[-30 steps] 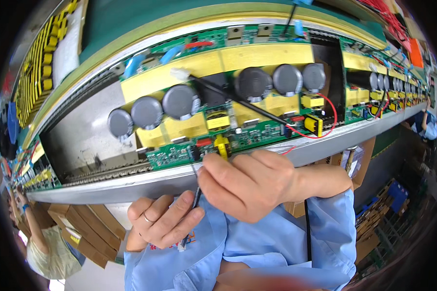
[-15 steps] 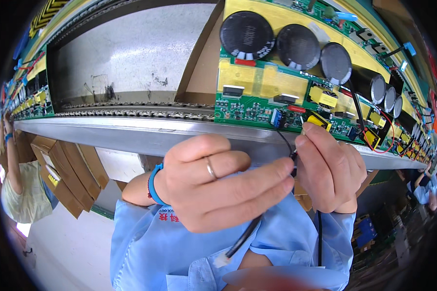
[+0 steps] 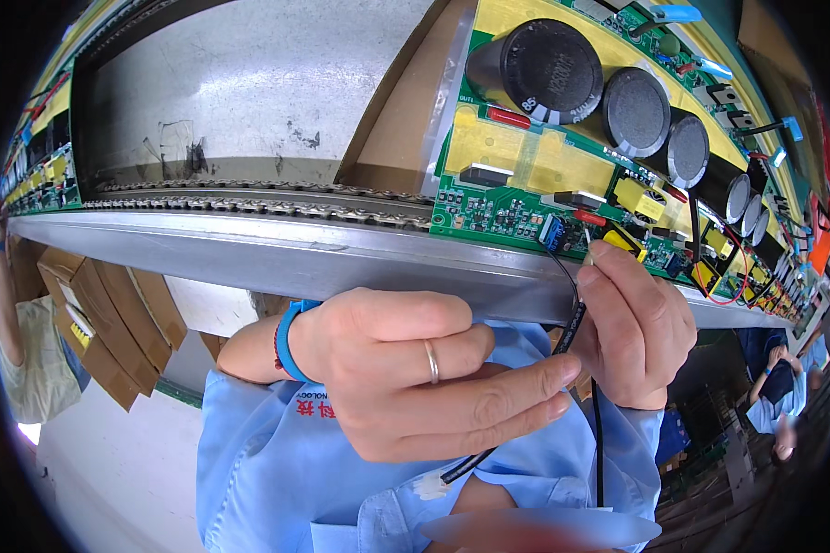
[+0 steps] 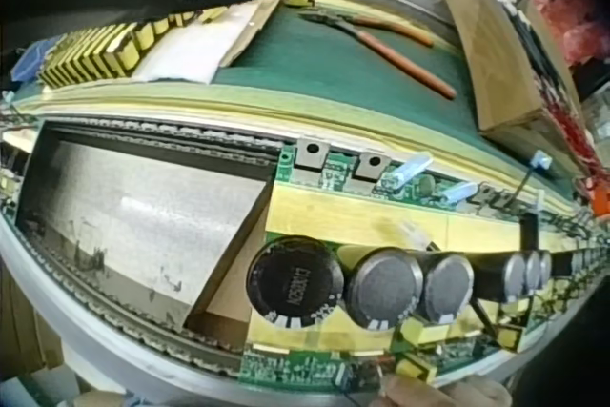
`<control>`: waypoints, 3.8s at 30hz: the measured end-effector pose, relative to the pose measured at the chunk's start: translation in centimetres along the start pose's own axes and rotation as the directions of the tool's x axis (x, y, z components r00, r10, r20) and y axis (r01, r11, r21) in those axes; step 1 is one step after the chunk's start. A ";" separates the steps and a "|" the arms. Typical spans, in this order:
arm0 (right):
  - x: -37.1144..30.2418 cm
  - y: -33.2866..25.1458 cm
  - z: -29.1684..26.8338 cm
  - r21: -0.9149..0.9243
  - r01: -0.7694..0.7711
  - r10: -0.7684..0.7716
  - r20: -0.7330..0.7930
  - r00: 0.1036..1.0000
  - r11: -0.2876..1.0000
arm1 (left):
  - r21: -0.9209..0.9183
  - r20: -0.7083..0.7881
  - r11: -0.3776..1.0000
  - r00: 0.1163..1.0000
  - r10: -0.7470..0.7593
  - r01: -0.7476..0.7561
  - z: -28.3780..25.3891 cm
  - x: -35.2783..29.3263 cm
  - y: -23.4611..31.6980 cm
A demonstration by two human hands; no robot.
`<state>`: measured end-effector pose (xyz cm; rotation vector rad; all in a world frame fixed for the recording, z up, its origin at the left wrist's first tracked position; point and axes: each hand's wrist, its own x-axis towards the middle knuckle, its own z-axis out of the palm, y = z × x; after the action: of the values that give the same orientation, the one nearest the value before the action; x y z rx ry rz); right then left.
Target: The recorder is assembling electronic circuit boards by inserting components and connecting wiring on an assembly line.
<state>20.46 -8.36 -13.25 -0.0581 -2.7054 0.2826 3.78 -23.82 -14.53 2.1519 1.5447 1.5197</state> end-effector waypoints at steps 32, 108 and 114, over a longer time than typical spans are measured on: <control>-4.0 0.4 -7.8 -0.368 -0.187 0.242 0.108 0.964 0.911 | 0.034 0.031 0.997 0.997 -0.069 0.068 0.2 3.8 0.6; 3.0 3.1 -1.9 0.063 -0.185 0.189 -0.069 0.980 0.981 | -0.038 -0.330 0.982 0.926 -0.186 0.183 6.1 4.7 1.1; 1.9 3.4 -4.3 0.113 -0.199 0.205 -0.046 0.978 0.973 | -0.023 -0.299 0.966 0.920 -0.253 0.258 5.2 5.6 0.9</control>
<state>20.47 -4.06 -9.35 -0.3066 -2.6247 0.4802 8.21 -17.74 -12.98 1.6969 1.8488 1.8053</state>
